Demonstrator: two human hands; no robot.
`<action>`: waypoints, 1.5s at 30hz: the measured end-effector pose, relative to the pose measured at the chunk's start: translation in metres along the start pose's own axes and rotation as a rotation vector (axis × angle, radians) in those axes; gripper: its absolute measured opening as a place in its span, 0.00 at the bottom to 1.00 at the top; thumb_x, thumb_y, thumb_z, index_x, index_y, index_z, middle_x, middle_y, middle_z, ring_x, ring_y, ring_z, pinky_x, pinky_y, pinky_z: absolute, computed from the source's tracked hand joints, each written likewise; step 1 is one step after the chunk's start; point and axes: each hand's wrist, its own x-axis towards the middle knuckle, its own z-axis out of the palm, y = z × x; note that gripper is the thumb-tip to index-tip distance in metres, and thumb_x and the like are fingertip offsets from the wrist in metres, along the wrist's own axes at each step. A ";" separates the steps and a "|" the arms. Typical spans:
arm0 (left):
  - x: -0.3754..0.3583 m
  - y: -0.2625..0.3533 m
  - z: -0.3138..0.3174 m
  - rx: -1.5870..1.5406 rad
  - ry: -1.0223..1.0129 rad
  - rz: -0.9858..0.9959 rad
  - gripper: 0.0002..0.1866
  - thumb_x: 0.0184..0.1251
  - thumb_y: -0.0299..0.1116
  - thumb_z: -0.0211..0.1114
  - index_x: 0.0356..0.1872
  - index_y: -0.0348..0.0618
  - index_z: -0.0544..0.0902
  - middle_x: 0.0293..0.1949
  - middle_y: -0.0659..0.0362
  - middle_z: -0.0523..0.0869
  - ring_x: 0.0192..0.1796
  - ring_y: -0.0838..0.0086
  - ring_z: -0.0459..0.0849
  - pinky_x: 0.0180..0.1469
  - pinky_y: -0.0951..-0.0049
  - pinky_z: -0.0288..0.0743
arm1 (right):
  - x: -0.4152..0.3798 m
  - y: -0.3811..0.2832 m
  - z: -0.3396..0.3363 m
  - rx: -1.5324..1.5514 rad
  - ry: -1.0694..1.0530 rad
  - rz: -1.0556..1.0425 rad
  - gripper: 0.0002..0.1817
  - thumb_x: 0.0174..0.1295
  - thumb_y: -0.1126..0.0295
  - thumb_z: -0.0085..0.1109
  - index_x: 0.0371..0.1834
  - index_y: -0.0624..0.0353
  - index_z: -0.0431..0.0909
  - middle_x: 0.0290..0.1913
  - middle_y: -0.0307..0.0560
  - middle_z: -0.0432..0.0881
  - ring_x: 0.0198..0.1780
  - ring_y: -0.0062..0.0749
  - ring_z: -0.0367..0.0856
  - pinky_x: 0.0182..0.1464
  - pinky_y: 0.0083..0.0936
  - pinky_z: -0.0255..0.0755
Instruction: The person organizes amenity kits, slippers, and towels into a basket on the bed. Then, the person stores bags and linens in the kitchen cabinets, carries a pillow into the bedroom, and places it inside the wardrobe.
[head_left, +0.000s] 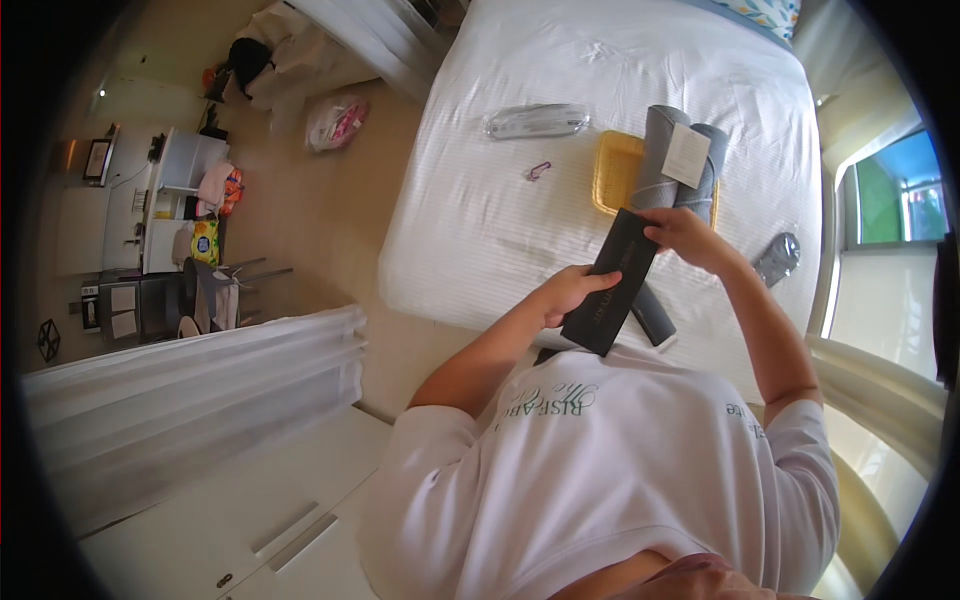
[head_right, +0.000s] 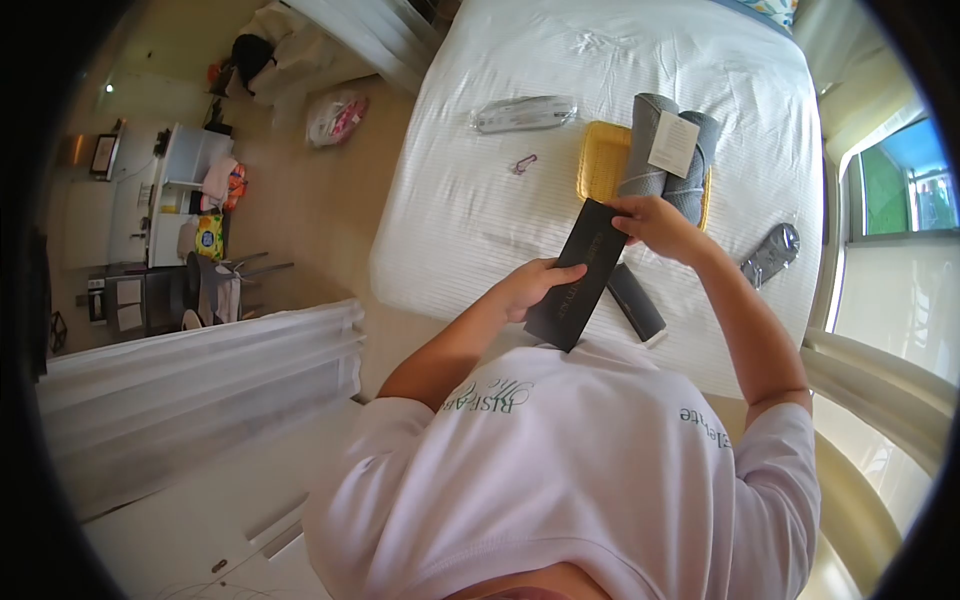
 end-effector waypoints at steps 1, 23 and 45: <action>0.012 -0.002 -0.010 0.037 0.055 0.050 0.31 0.64 0.48 0.65 0.61 0.38 0.70 0.50 0.55 0.80 0.50 0.71 0.80 0.54 0.67 0.73 | 0.019 0.003 -0.013 -0.105 0.000 -0.030 0.18 0.66 0.72 0.53 0.59 0.62 0.74 0.41 0.44 0.83 0.38 0.22 0.78 0.45 0.25 0.74; -0.049 -0.239 -0.141 0.008 0.946 -0.260 0.24 0.66 0.41 0.62 0.58 0.38 0.73 0.52 0.55 0.81 0.48 0.71 0.80 0.50 0.73 0.73 | 0.354 0.133 -0.161 -1.086 0.419 0.141 0.19 0.62 0.71 0.40 0.56 0.58 0.70 0.53 0.56 0.80 0.58 0.50 0.76 0.67 0.59 0.50; 0.030 -0.128 -0.085 1.281 0.643 0.146 0.34 0.54 0.41 0.70 0.61 0.40 0.69 0.57 0.47 0.75 0.63 0.55 0.71 0.64 0.60 0.63 | -0.022 0.282 0.121 -0.461 0.237 0.523 0.44 0.47 0.58 0.66 0.69 0.51 0.55 0.53 0.57 0.75 0.55 0.50 0.74 0.51 0.43 0.74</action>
